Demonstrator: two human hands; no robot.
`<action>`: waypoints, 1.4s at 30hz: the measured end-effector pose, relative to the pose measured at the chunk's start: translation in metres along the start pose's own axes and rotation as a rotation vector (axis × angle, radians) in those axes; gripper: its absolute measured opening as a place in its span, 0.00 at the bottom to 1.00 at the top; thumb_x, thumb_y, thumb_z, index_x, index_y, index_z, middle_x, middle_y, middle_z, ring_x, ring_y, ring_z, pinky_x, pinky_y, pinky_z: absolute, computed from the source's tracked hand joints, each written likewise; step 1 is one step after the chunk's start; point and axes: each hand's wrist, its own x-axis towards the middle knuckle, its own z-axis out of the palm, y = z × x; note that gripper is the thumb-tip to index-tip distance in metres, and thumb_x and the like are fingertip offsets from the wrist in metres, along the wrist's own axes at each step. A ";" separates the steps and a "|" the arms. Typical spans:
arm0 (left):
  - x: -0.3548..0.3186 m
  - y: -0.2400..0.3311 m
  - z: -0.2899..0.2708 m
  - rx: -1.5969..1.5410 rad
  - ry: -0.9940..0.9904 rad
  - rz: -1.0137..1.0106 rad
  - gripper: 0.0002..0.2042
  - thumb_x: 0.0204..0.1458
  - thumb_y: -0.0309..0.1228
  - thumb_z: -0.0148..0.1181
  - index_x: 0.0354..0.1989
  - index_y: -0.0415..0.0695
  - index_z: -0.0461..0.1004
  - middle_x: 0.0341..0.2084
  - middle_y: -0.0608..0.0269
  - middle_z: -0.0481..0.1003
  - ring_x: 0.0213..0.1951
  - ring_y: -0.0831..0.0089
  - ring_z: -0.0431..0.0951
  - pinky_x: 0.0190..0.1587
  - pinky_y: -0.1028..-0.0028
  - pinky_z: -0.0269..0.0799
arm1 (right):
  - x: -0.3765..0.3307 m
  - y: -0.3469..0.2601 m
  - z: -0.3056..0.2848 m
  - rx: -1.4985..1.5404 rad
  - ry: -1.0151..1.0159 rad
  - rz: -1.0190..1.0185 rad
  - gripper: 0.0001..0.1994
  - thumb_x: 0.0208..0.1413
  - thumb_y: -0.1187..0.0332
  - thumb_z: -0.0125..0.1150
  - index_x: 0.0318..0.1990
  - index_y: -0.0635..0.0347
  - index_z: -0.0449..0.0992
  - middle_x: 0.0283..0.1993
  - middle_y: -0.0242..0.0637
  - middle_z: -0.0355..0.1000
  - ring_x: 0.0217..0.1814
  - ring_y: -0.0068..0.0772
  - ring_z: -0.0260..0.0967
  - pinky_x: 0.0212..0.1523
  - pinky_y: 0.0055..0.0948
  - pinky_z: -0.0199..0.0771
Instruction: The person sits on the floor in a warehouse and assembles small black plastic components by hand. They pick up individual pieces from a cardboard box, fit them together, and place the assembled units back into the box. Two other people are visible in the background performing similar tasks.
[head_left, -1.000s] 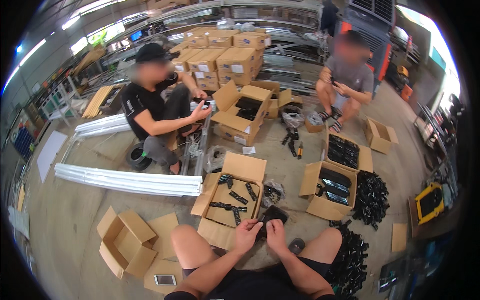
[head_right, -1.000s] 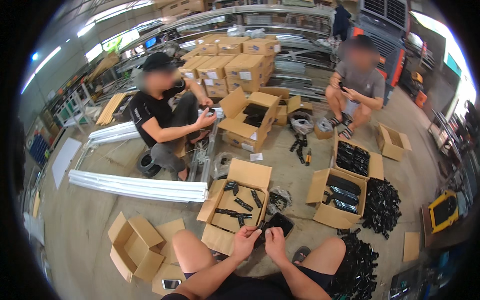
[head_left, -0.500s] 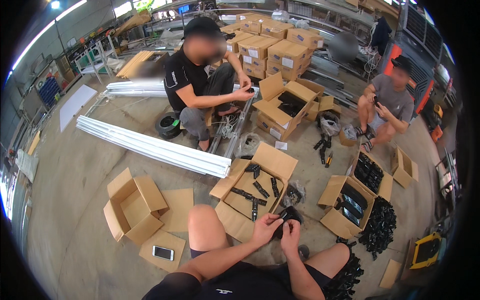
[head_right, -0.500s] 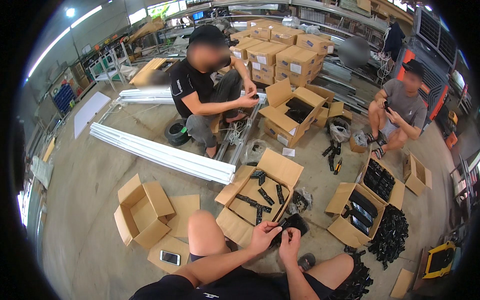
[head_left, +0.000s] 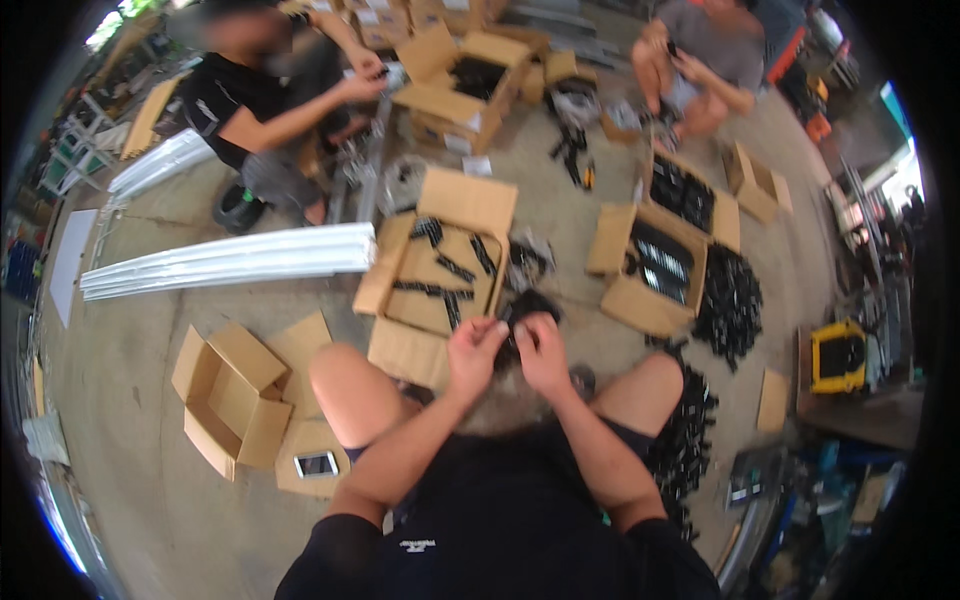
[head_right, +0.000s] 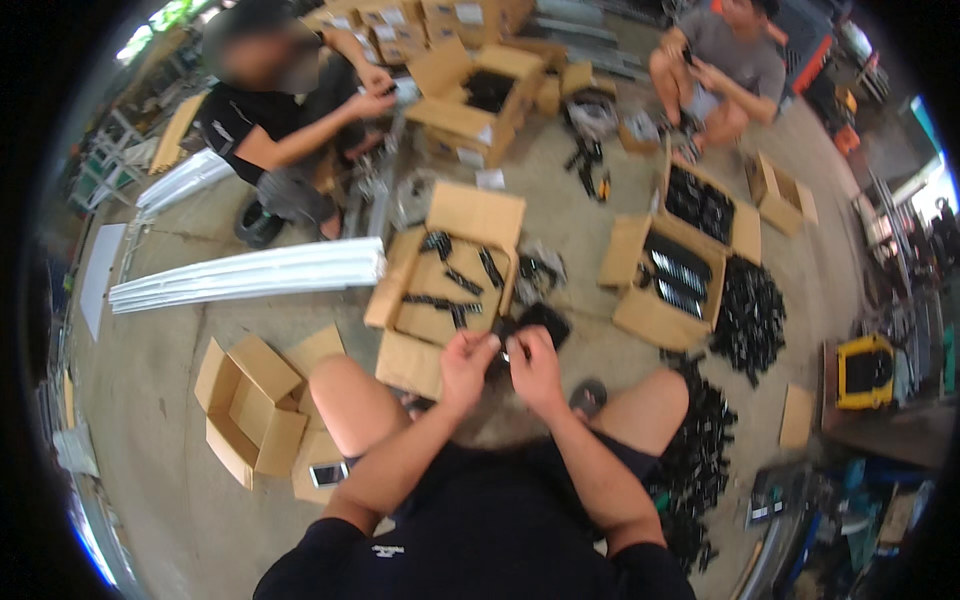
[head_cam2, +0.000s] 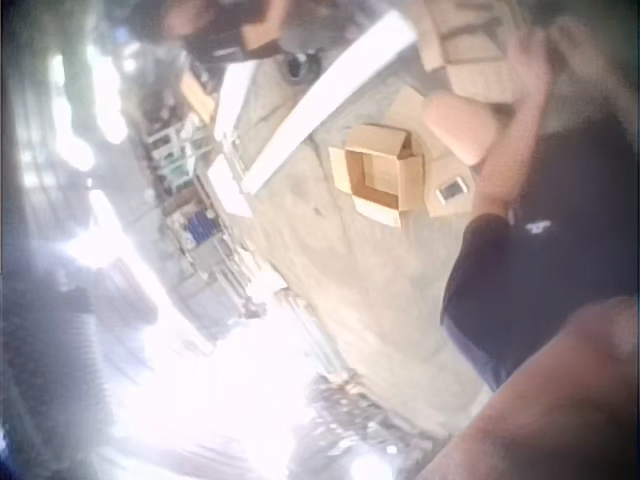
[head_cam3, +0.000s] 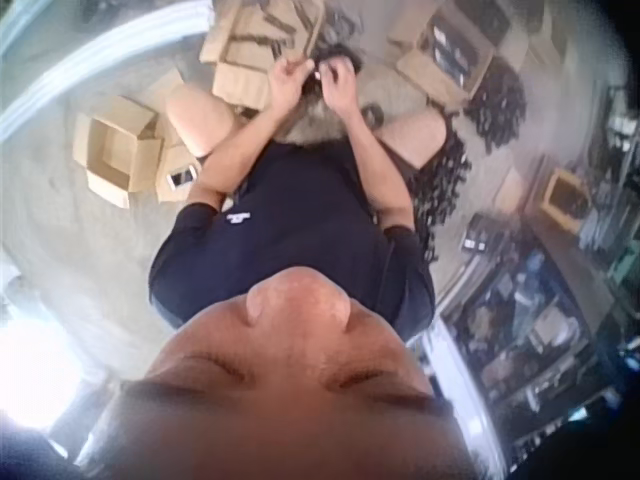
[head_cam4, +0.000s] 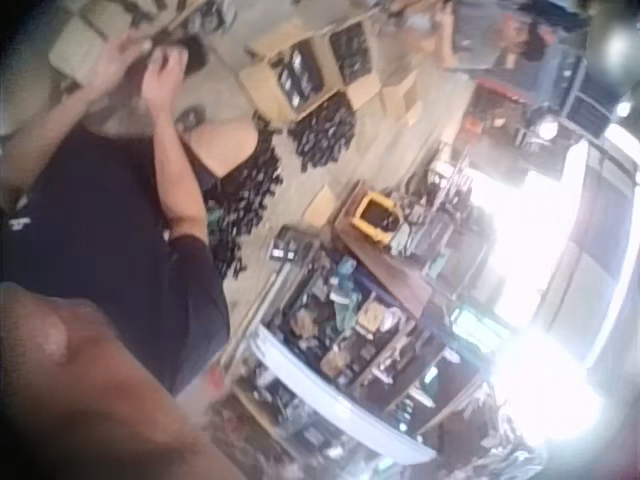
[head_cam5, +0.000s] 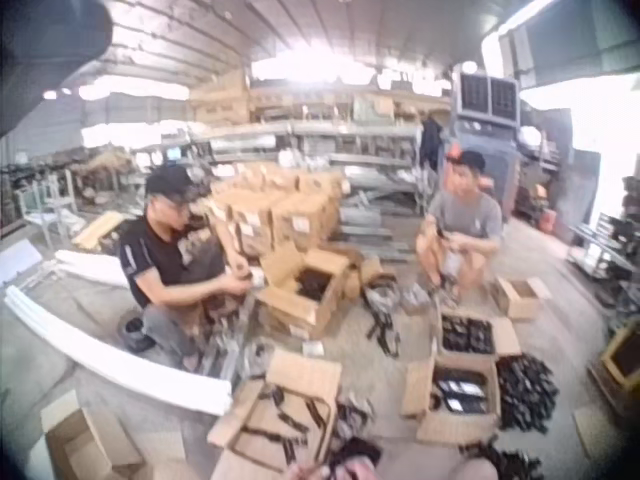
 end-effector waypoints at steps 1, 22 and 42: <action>-0.001 0.003 0.002 -0.072 -0.013 -0.009 0.05 0.59 0.22 0.66 0.41 0.37 0.77 0.35 0.64 0.82 0.36 0.83 0.78 0.41 0.80 0.75 | 0.000 0.002 -0.001 -0.022 -0.013 0.041 0.06 0.64 0.72 0.59 0.37 0.66 0.74 0.37 0.43 0.70 0.40 0.40 0.71 0.42 0.35 0.71; 0.085 0.079 -0.002 -0.229 -0.200 -0.333 0.08 0.62 0.26 0.63 0.47 0.41 0.72 0.34 0.62 0.79 0.31 0.76 0.81 0.32 0.77 0.79 | 0.086 -0.028 -0.034 0.168 -0.352 -0.133 0.31 0.52 0.76 0.69 0.65 0.55 0.69 0.55 0.44 0.73 0.54 0.43 0.75 0.54 0.37 0.77; 0.097 0.063 -0.005 -0.041 -0.442 -0.158 0.26 0.65 0.19 0.47 0.72 0.41 0.59 0.74 0.58 0.58 0.50 0.67 0.80 0.51 0.69 0.78 | 0.086 0.031 -0.025 1.004 -0.173 0.550 0.14 0.66 0.69 0.62 0.55 0.66 0.75 0.39 0.34 0.78 0.32 0.21 0.72 0.32 0.22 0.73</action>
